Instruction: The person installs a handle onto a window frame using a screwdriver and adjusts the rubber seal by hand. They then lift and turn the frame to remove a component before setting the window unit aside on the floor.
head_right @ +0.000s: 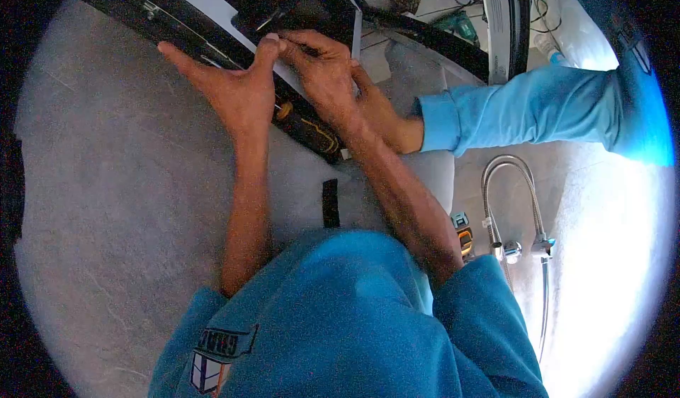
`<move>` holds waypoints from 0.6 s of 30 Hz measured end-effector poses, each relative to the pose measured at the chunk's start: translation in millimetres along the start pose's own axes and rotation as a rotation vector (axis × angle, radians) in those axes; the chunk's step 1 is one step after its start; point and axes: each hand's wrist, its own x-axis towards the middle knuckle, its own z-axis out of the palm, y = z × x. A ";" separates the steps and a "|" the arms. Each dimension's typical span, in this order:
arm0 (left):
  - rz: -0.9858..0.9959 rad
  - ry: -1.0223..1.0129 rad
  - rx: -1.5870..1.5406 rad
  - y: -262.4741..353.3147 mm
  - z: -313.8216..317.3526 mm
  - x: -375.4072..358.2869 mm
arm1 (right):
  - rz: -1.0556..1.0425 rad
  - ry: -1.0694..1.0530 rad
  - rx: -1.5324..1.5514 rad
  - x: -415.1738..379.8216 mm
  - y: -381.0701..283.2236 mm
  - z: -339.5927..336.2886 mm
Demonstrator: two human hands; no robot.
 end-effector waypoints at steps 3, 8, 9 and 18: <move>0.008 -0.005 0.037 0.3 -3.6 1.1 | 0.039 -0.006 0.000 0.7 -4.3 2.6; 0.084 -0.030 0.189 0.4 -4.3 1.6 | 0.129 -0.063 0.039 2.8 -3.4 -1.6; 0.082 -0.033 0.187 -0.2 -4.7 0.4 | 0.196 -0.088 0.133 5.6 -6.1 -2.4; 0.100 -0.126 0.153 -4.9 -8.8 4.6 | 0.396 -0.224 0.247 21.0 -12.4 -10.7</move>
